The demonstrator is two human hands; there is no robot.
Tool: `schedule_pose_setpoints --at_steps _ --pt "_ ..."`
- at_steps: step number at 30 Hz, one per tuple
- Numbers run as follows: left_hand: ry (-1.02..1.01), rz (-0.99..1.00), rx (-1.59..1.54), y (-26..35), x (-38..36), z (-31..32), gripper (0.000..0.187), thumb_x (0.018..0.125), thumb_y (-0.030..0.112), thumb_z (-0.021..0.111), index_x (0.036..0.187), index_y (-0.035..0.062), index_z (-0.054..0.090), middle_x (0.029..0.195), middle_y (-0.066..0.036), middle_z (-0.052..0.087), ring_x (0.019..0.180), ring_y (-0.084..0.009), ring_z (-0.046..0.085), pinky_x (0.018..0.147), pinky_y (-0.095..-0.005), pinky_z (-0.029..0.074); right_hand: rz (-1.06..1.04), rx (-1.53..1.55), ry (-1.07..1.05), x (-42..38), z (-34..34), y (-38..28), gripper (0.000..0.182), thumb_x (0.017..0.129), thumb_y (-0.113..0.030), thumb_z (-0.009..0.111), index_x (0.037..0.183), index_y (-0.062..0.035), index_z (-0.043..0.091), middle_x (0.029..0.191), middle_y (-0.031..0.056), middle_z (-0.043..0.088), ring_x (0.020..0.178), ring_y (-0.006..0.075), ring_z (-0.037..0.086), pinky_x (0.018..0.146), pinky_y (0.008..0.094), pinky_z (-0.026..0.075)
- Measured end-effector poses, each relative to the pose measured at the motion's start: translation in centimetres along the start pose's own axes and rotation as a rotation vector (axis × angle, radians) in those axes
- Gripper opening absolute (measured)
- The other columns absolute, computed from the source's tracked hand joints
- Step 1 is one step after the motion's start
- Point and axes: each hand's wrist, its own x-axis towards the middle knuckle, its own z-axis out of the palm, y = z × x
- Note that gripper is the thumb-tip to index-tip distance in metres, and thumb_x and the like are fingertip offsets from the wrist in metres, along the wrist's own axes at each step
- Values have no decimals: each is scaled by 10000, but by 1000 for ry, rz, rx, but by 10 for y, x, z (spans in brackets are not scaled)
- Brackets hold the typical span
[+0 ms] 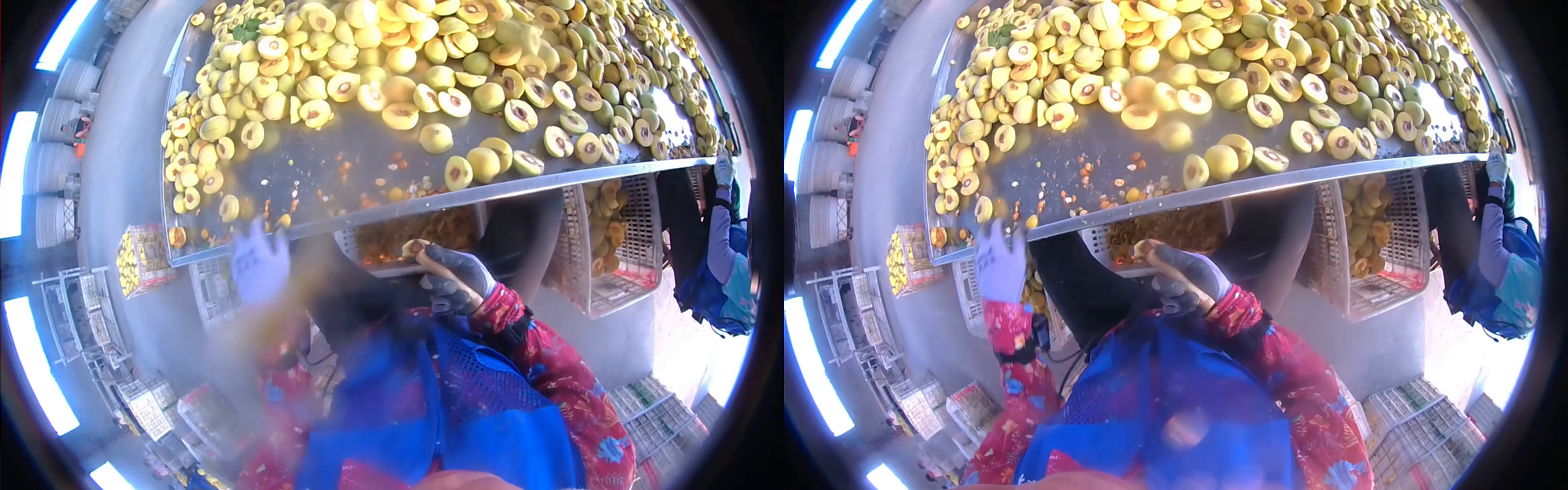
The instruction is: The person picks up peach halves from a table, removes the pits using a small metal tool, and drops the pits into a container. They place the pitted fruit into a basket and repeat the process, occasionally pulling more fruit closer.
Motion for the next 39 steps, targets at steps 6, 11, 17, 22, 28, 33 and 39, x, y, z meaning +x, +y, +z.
schedule_pose_setpoints --at_steps 6,11,17,22,28,33,39 --pt "-311 191 -274 163 138 34 660 909 554 435 1242 -5 543 1141 -247 619 1120 -371 570 937 -466 446 -63 -550 452 -5 38 4 358 968 -452 511 1106 -125 559 546 -3 477 388 99 425 417 260 361" --pt "-570 210 -490 197 151 69 694 799 425 680 1261 -47 465 1143 -252 608 1082 -374 597 932 -427 477 -171 -421 400 -20 34 0 322 986 -400 482 1083 -106 572 540 11 481 378 109 402 435 243 332" --pt "-873 1 -1812 111 104 115 400 863 148 661 1184 -41 515 1106 -172 628 959 -198 652 862 -302 552 -320 -424 383 -18 40 -5 318 989 -351 504 1096 -61 576 612 32 515 462 118 457 449 250 372" --pt "-643 -99 -1724 87 60 54 372 866 98 645 1198 -25 533 1104 -155 623 923 -190 663 836 -314 566 -290 -299 192 -11 28 -9 303 1005 -291 481 1112 -23 575 683 49 562 523 114 515 458 234 409" --pt "-548 -130 -1805 68 20 76 389 876 76 627 1243 13 515 1026 -111 616 908 -228 646 811 -370 584 -238 -786 384 -4 46 5 282 984 -251 516 1109 -2 555 701 78 568 502 155 525 463 274 440" --pt "-637 -291 -1892 79 -10 57 390 898 122 615 1254 5 506 1098 -135 619 981 -250 618 858 -336 548 -1131 -2321 220 16 44 22 243 910 -177 601 1042 13 525 668 187 563 469 377 527 490 452 455" --pt "-534 -145 -1621 87 -38 35 441 1006 382 447 1225 10 536 1077 -101 612 899 -211 618 761 -336 515 -818 -2002 617 20 65 43 284 937 -218 566 1047 30 481 664 237 603 616 415 616 525 504 451"
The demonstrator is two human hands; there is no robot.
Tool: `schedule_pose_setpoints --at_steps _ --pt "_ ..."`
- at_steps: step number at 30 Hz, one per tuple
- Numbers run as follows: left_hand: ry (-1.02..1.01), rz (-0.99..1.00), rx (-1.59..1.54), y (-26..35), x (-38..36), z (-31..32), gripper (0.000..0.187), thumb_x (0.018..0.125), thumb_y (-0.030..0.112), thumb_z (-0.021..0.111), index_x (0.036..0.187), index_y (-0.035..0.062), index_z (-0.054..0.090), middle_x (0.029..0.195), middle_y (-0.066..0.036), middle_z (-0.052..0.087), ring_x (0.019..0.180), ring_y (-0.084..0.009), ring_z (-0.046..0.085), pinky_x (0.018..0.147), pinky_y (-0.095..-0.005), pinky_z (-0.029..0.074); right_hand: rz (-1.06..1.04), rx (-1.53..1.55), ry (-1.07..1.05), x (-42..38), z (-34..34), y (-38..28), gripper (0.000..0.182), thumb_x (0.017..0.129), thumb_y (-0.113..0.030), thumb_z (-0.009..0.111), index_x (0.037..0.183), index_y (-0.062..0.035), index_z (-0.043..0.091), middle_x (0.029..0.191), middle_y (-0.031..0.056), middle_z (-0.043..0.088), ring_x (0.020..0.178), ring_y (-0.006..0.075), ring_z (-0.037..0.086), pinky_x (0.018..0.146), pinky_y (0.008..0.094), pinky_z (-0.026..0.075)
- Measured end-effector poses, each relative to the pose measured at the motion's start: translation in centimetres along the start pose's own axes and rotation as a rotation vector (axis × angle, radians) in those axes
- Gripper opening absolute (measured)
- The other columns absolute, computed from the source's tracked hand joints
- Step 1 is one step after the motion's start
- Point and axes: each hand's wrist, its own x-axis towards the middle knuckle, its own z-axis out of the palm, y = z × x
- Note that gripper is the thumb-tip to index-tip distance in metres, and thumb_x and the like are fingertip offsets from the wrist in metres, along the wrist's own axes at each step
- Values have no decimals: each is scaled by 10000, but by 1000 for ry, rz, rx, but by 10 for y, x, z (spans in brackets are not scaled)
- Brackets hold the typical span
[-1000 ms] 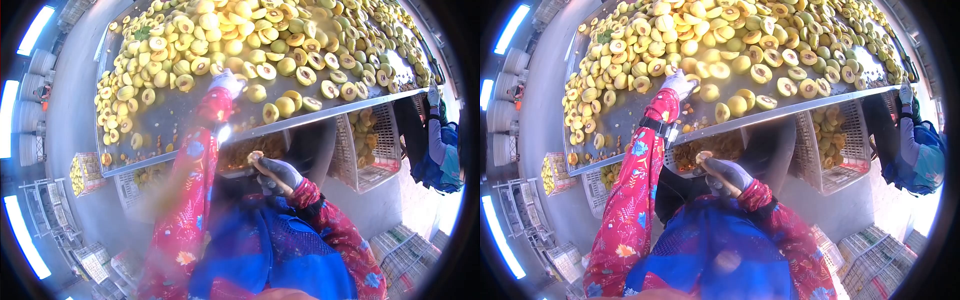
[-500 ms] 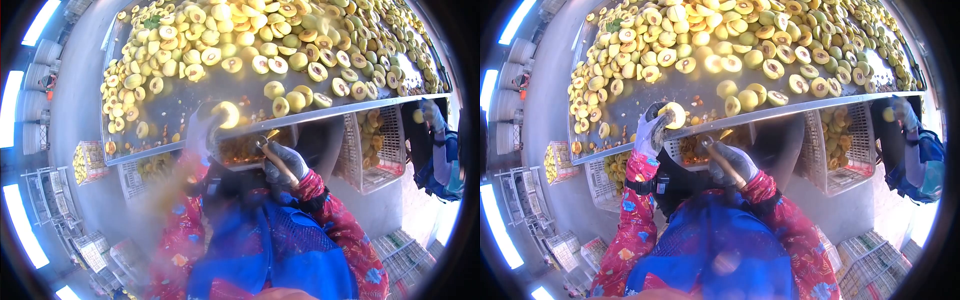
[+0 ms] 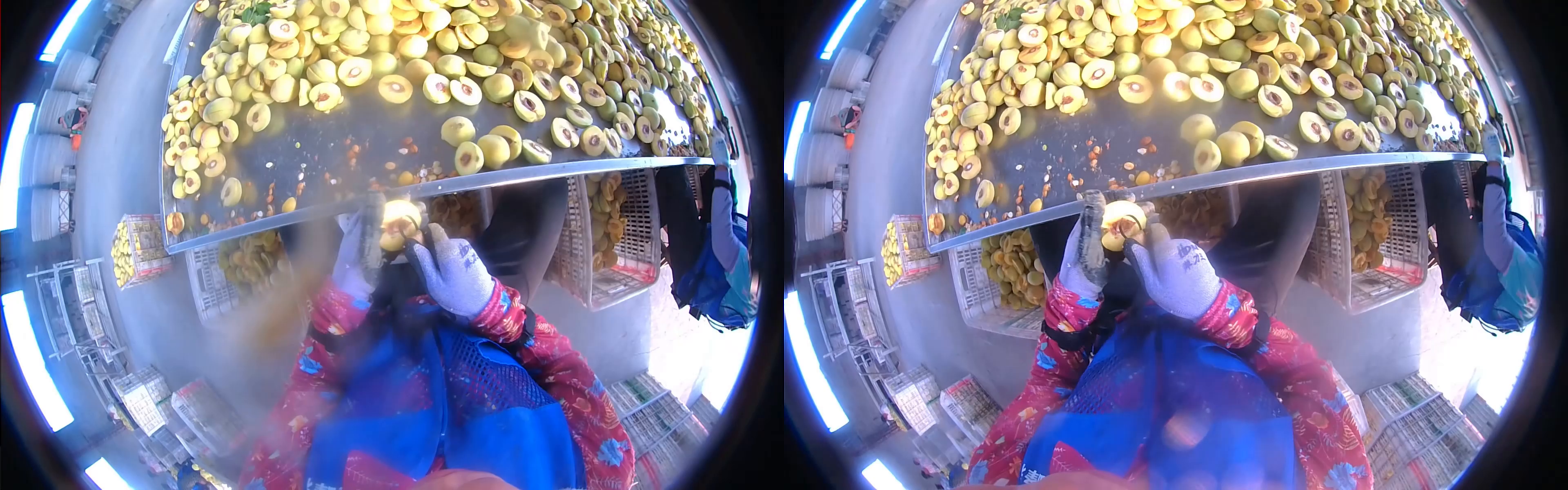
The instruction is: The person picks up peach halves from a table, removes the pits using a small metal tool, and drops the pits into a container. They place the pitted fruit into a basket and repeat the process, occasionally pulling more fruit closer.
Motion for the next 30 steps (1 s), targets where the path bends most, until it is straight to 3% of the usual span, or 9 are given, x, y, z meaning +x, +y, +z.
schedule_pose_setpoints --at_steps 3,7,10,15,16,22,25,29,30 --pt "124 758 747 -5 -1 4 357 1002 336 479 1169 33 563 998 -71 613 824 -211 611 715 -344 520 57 -36 -10 -2 4 -2 274 937 -215 565 1019 36 491 664 237 602 633 415 620 537 497 453" --pt "167 81 -116 1 -8 21 283 1004 281 483 1076 23 577 884 -46 606 754 -122 578 630 -285 493 -181 -60 -29 -5 11 10 281 945 -210 544 1016 58 498 711 254 575 582 434 571 551 472 458" --pt "264 116 -63 -1 -8 28 324 1011 291 462 1072 -2 585 866 -55 612 738 -111 580 648 -264 493 -220 127 -160 -3 8 14 287 957 -218 522 1049 54 506 739 241 544 512 409 520 528 432 455" --pt "83 343 4 -13 -3 22 348 1020 277 416 1117 -16 577 960 -115 643 838 -179 635 722 -279 516 896 2127 -752 2 -3 22 305 990 -298 470 1110 -26 538 746 141 564 450 212 521 407 300 424" --pt "44 295 -69 -13 -5 21 356 1020 279 409 1126 -18 574 982 -129 647 865 -199 643 737 -289 521 863 2211 -755 -2 3 25 342 1003 -356 429 1113 -53 545 761 98 575 465 127 517 381 235 401" --pt "19 -7 -638 -13 -10 25 340 999 270 484 1123 -33 576 973 -119 662 867 -193 651 749 -284 523 697 2369 -828 -3 6 20 365 1017 -379 368 1229 -116 508 644 74 535 393 128 476 403 260 385" --pt "370 105 -70 -9 -19 -21 392 997 288 480 1214 -36 516 1009 -127 659 915 -239 646 804 -311 510 750 2269 -675 -2 -5 24 366 1018 -356 390 1272 -108 478 821 134 585 451 136 523 420 267 422" --pt "681 122 1572 4 -33 -133 508 959 374 503 1289 -11 483 1255 -236 543 1084 -388 574 929 -467 444 884 2123 -551 -6 -3 63 469 1010 -411 365 1065 13 559 557 60 522 341 126 463 362 236 395" --pt "640 74 1566 16 -27 -151 519 939 372 525 1288 -11 484 1283 -257 504 1108 -411 544 942 -487 425 909 2113 -572 -5 -5 64 485 1001 -440 382 1034 6 569 556 71 529 338 128 460 359 237 391"
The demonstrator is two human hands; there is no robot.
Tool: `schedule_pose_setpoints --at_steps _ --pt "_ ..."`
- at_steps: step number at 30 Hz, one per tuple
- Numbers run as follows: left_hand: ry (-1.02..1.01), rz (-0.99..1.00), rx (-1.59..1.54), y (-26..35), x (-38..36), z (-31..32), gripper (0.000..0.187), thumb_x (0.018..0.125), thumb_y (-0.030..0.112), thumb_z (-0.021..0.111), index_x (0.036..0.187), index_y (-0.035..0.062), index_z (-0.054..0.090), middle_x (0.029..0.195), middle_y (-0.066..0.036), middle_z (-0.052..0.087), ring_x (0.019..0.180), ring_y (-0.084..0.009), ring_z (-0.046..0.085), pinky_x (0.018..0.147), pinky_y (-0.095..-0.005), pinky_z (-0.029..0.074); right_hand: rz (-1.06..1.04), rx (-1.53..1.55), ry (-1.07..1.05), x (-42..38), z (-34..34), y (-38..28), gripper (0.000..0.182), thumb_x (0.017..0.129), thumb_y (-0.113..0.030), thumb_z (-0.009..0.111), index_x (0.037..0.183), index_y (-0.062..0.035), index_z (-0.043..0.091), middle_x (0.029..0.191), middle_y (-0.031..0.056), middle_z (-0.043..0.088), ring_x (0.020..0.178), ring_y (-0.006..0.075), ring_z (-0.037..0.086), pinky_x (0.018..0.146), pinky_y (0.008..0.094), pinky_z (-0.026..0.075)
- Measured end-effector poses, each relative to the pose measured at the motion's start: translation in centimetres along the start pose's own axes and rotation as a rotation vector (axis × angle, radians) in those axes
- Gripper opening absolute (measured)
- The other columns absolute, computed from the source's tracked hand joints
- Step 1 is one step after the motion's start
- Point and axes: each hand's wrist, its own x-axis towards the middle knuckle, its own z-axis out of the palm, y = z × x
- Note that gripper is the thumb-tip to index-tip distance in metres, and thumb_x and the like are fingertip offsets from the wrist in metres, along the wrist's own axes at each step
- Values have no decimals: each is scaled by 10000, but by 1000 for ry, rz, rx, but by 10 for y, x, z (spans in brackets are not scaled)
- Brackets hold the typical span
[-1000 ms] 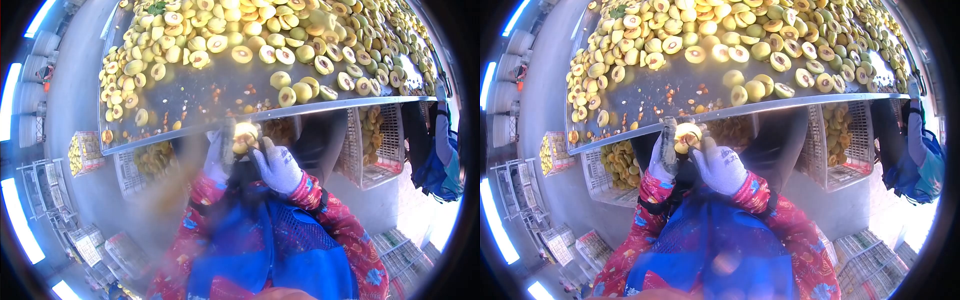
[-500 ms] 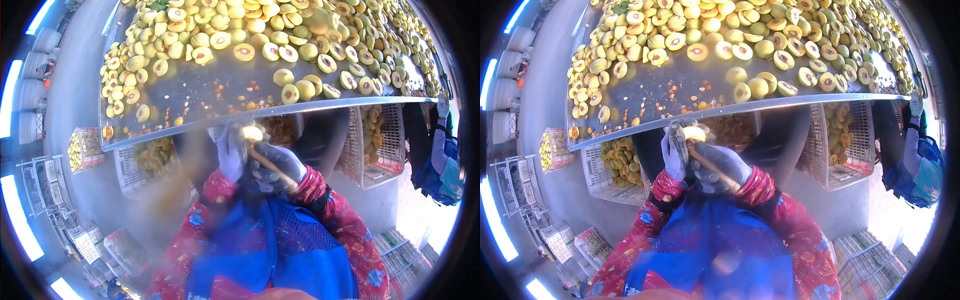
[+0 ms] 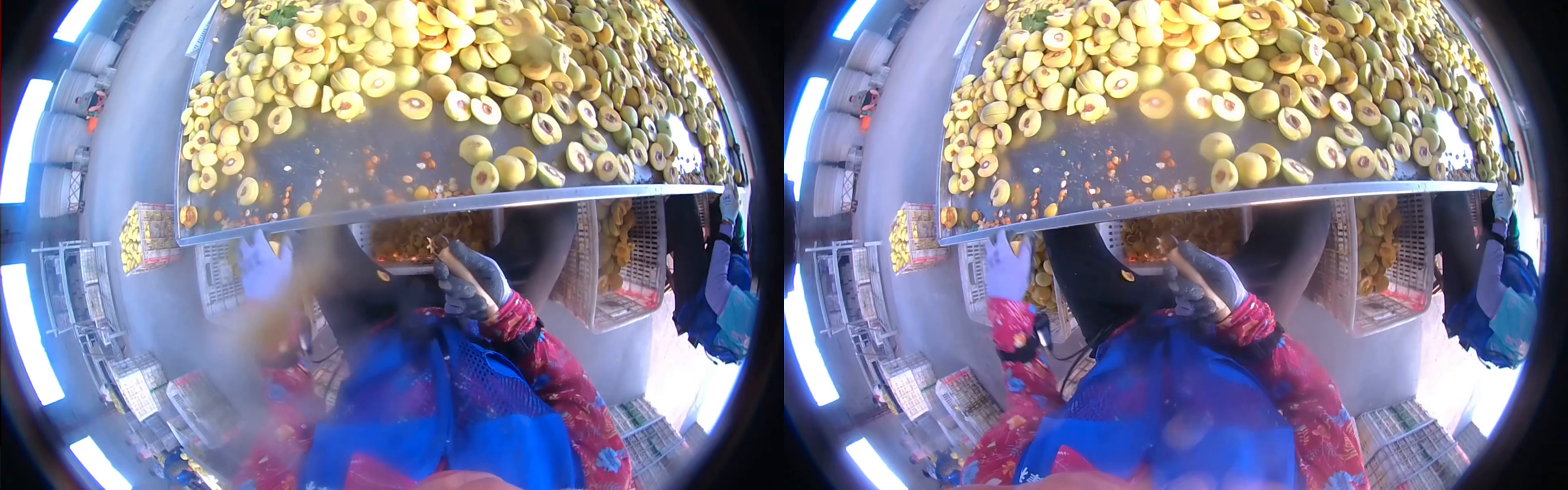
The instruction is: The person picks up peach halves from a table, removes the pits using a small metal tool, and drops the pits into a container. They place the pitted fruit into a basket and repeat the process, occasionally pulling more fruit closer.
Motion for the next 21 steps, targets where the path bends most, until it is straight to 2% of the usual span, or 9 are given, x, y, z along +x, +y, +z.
schedule_pose_setpoints --at_steps 3,4,7,8,12,15,16,19,21 --pt "21 35 -107 43 79 -24 493 890 375 580 1243 33 542 1228 -277 525 1090 -420 548 940 -462 433 32 -135 -17 5 -5 -5 497 994 -451 404 1019 22 556 605 99 561 366 130 477 346 237 385" --pt "76 138 -125 64 108 -18 482 891 343 574 1250 24 530 1168 -258 536 1088 -428 521 935 -474 420 -16 -85 215 6 9 -2 487 985 -444 447 997 32 549 663 111 578 400 127 482 340 235 382" --pt "229 393 -26 124 189 28 458 839 319 630 1232 93 565 1122 -196 563 1043 -385 543 909 -450 443 -68 -290 147 7 13 -1 452 996 -407 452 1023 36 538 637 96 552 408 135 492 309 228 362" --pt "175 438 57 143 199 38 470 826 312 644 1239 106 556 1128 -185 562 1059 -381 538 903 -454 449 -62 -419 138 4 19 -4 447 1000 -413 444 980 18 558 631 70 543 472 124 513 373 227 387" --pt "-11 594 146 166 217 68 512 783 303 684 1217 85 523 1099 -169 584 1031 -366 564 877 -460 472 -255 -739 383 -2 29 1 448 966 -438 507 909 3 559 680 82 567 408 102 449 356 229 344" --pt "-247 381 -89 158 201 52 511 761 310 697 1166 57 513 1019 -166 617 957 -352 599 853 -448 491 -300 -904 429 -1 39 5 383 971 -392 515 907 -18 562 659 54 545 417 93 433 393 227 354" --pt "-202 306 -168 147 193 52 499 747 333 707 1108 44 520 950 -153 633 917 -311 626 850 -408 499 -323 -968 452 2 44 7 361 980 -366 502 906 -18 562 654 43 530 465 95 454 430 238 369" --pt "-804 -26 -1191 124 154 32 413 804 285 702 1120 57 567 1012 -110 642 893 -161 638 671 -255 525 -444 -1259 472 16 57 9 290 986 -284 489 913 -11 558 642 37 502 557 126 510 505 278 412" --pt "-881 -11 -1486 122 114 10 391 835 238 680 1172 64 580 1050 -99 638 863 -132 641 619 -207 516 -564 -1583 443 21 62 8 228 963 -220 517 930 3 548 639 73 506 546 176 537 507 318 439"
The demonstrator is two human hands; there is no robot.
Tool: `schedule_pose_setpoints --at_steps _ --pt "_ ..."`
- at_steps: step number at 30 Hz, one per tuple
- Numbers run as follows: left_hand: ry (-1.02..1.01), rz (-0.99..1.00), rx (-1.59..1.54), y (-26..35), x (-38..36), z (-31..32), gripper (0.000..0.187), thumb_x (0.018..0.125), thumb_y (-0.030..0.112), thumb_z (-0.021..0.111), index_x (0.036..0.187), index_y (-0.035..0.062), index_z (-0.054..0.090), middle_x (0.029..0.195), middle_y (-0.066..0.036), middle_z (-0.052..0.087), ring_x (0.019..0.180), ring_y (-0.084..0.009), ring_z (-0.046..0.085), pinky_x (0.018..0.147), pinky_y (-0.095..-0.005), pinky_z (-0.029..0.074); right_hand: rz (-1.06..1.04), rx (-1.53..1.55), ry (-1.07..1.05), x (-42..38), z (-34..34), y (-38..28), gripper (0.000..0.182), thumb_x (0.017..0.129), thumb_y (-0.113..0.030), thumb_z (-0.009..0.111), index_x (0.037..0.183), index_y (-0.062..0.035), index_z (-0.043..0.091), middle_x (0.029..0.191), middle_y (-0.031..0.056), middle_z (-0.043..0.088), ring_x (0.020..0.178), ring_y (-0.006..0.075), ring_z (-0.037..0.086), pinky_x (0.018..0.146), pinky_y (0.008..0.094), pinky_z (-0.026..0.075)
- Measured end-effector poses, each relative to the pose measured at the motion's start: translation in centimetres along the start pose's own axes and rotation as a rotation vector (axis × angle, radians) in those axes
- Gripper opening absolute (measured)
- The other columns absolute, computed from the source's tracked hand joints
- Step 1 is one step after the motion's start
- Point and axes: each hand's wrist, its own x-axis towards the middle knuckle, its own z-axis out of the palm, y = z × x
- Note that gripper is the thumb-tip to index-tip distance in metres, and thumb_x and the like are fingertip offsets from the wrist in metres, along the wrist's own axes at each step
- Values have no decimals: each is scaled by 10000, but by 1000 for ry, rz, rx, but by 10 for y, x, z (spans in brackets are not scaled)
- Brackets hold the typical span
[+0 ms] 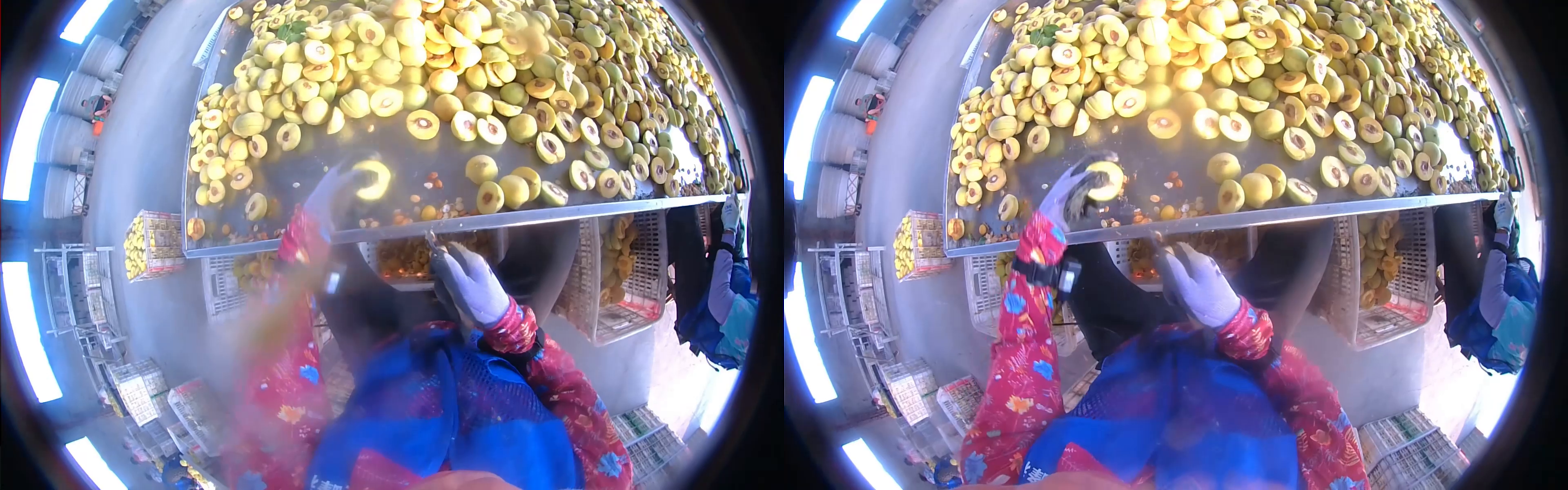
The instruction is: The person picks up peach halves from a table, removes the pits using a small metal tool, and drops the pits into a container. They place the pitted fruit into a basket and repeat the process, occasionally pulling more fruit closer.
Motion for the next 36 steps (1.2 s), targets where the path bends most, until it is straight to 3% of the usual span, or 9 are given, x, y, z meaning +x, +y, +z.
schedule_pose_setpoints --at_steps 2,5,8,10,21,26,29,32,36 --pt "33 -29 -52 -21 -30 11 390 848 198 659 1200 53 573 1061 -87 636 896 -167 641 699 -262 539 -245 -301 39 5 3 7 203 930 -158 539 1022 22 516 653 167 556 564 335 592 531 412 471" --pt "18 356 205 -60 -50 26 336 952 175 518 1228 -16 537 1178 -120 594 1074 -200 591 919 -290 479 -255 -402 150 5 19 0 269 932 -187 547 1088 22 481 684 222 615 630 404 620 533 478 465" --pt "84 408 345 -99 -55 29 372 1023 247 421 1223 -47 531 1212 -141 583 1098 -199 572 960 -298 448 -297 -519 173 -2 26 -9 273 935 -214 554 1051 19 474 673 222 617 617 399 620 518 487 460" --pt "134 179 -31 -66 -80 64 377 1026 254 411 1223 -45 529 1225 -147 575 1072 -208 580 941 -312 455 -308 -498 217 -5 31 -2 250 939 -215 557 986 10 459 631 208 599 583 401 607 499 490 451" --pt "456 548 398 -86 -82 97 261 970 174 485 1150 3 564 974 -205 614 859 -366 616 747 -395 495 -347 -547 248 -11 41 17 220 950 -194 535 905 17 493 657 234 580 596 419 582 525 456 447" --pt "534 435 561 -72 -92 110 343 999 165 445 1191 -105 530 970 -229 653 891 -281 642 805 -347 496 183 192 -159 -8 19 3 267 970 -218 481 958 41 546 738 183 586 688 305 595 597 370 461" --pt "546 647 828 -90 -88 104 263 955 124 459 1147 -32 550 902 -216 625 838 -372 610 748 -427 467 154 55 -189 -8 14 11 276 904 -209 530 1003 49 532 796 193 579 731 325 598 626 372 468" --pt "380 171 301 -68 -92 111 258 939 121 474 1131 -33 551 939 -217 627 881 -393 599 775 -436 469 169 -121 -61 -7 19 25 326 845 -190 557 1062 48 507 830 193 568 750 365 591 647 372 474" --pt "447 512 706 -81 -90 114 207 954 115 435 1074 13 570 917 -213 623 859 -382 606 766 -427 472 46 106 -365 -11 3 20 383 852 -212 548 1124 50 480 918 209 585 824 352 615 678 373 477"
